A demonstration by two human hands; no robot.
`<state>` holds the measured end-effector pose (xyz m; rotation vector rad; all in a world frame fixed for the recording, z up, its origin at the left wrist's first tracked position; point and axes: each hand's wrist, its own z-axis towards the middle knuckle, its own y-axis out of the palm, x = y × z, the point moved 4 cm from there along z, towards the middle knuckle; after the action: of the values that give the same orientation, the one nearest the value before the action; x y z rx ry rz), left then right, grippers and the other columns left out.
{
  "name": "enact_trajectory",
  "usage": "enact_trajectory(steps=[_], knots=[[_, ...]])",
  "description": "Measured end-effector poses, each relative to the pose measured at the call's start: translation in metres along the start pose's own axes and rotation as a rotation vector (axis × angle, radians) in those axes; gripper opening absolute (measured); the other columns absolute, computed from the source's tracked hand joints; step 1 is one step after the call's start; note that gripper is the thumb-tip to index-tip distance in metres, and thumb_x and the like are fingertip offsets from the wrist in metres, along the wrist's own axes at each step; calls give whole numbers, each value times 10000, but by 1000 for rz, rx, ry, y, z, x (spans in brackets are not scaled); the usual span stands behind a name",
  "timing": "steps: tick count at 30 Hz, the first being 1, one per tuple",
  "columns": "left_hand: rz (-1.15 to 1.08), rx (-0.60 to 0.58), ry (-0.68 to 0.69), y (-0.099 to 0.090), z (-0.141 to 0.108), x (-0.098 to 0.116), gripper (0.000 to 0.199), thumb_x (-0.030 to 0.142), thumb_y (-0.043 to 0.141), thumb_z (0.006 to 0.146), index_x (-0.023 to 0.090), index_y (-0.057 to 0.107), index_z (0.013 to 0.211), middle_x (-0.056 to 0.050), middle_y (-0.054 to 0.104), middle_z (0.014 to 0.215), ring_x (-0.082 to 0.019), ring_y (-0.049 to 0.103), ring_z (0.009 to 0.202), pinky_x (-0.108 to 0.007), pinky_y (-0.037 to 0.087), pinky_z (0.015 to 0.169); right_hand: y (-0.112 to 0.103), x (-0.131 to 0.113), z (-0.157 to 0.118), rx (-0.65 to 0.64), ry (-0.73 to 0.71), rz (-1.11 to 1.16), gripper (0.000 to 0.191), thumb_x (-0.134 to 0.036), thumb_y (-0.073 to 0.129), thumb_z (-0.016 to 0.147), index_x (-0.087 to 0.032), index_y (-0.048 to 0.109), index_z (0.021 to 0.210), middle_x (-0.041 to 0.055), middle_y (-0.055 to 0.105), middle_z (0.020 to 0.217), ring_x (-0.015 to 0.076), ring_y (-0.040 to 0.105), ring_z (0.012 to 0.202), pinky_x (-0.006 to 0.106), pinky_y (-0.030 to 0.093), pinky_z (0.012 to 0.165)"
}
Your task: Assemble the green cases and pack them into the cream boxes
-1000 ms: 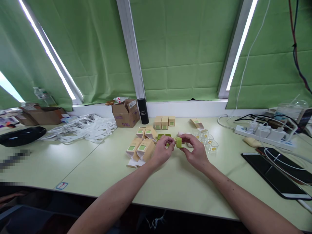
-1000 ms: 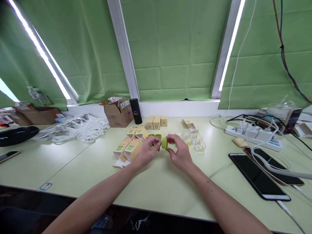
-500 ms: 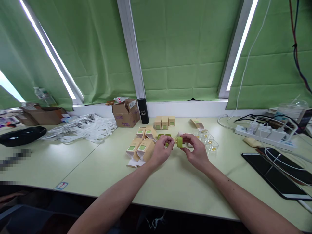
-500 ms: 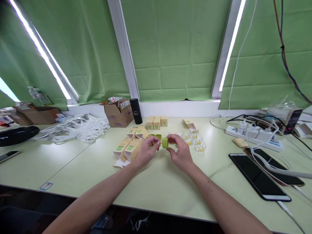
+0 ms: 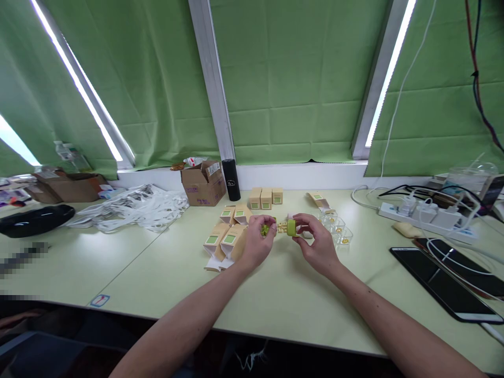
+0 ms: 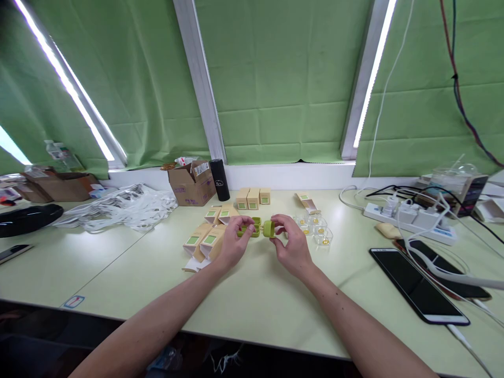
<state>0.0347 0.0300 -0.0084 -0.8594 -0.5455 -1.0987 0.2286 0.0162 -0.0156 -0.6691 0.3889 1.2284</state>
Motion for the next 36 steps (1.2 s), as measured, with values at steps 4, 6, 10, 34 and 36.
enact_trajectory(steps=[4,6,10,34,36], knots=[[91,-5,198,-2,-2,13,276,218,650,928,228,630,1203,-117,642,1177,-304,523,1252,-486,524,1014,0,3,0,-22,-30,-96,435,-130,628,886,-270,610,1297,100,692,1234,255,690,977,434,643,765],[153,-41,323,0,-5,20,409,189,686,890,238,601,1287,-123,653,1246,-337,469,1308,-548,473,1077,0,3,-1,-33,-65,-145,448,-138,623,903,-278,604,1328,109,688,1239,276,681,1018,453,646,777],[209,-104,430,7,-8,24,533,177,732,875,234,571,1379,-129,643,1324,-349,454,1316,-580,423,1125,2,-2,-4,-72,-147,-215,512,-130,576,943,-306,570,1424,126,642,1325,319,641,1223,524,638,932],[111,-78,438,5,-6,20,392,204,698,929,238,655,1317,-117,718,1201,-324,531,1213,-562,482,1052,3,-17,-3,-127,-378,-317,382,-116,465,1032,-263,616,1350,176,615,1345,332,648,1242,555,629,988],[108,-79,435,5,-6,20,390,207,692,934,237,655,1321,-118,717,1208,-321,530,1212,-555,484,1052,2,-17,-3,-122,-374,-315,367,-120,470,1035,-263,617,1340,174,613,1349,325,651,1235,548,630,987]])
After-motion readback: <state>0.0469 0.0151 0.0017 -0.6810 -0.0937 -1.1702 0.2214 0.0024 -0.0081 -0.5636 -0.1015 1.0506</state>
